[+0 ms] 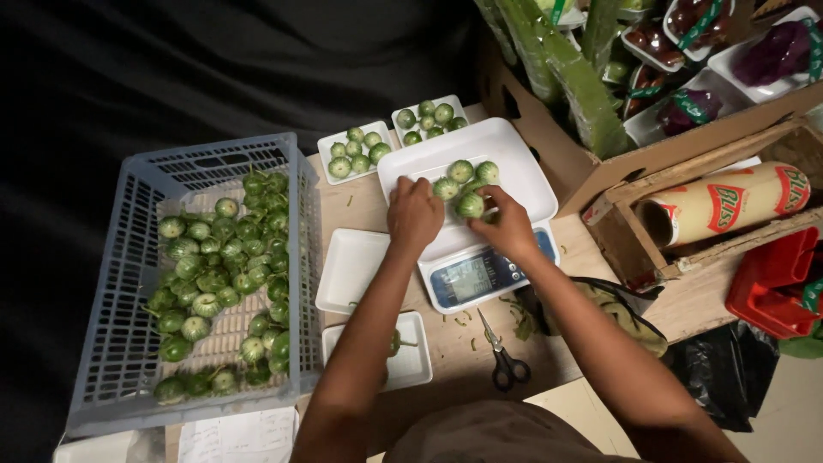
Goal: Trimming the stems of small green eggplants using scissors and placing them into trays for weighing.
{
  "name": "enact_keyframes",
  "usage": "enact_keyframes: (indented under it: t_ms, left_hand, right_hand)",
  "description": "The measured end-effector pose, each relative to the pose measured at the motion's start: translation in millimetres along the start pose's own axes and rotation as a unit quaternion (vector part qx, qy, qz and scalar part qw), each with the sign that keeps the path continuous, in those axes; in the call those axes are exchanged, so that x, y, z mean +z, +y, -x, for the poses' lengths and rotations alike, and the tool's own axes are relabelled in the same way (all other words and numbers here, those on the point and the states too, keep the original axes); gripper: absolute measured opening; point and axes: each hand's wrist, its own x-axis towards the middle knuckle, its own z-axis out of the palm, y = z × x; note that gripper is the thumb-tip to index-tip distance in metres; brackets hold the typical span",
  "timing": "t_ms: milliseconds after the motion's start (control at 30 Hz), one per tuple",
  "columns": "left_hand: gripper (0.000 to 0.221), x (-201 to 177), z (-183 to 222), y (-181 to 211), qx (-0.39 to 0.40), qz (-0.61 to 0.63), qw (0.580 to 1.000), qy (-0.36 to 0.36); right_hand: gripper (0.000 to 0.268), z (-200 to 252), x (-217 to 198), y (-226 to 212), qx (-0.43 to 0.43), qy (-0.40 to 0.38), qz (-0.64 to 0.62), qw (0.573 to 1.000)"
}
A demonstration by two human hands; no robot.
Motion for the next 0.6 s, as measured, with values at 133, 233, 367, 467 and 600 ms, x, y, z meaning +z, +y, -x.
enact_keyframes:
  t_ms: [133, 233, 367, 467, 600]
  left_hand:
    - [0.015, -37, -16, 22, 0.059, -0.001, 0.998, -0.033]
    - [0.066, -37, -30, 23, 0.075, -0.032, 0.98, -0.182]
    - [0.051, -3, -46, 6, 0.08, -0.09, 0.969, -0.218]
    - [0.045, -2, -47, -1, 0.043, -0.079, 0.975, -0.202]
    - [0.039, -37, -35, 15, 0.011, -0.058, 0.985, -0.165]
  right_hand:
    - [0.057, -1, 7, -9, -0.037, -0.004, 0.039, 0.999]
    - [0.056, 5, 7, -20, -0.023, -0.017, 0.054, 0.998]
    - [0.057, 3, 12, -19, -0.015, -0.026, 0.09, 0.995]
    - [0.06, 9, 10, -37, -0.007, -0.044, 0.121, 0.992]
    - [0.055, 12, 12, -55, -0.029, -0.062, 0.2, 0.977]
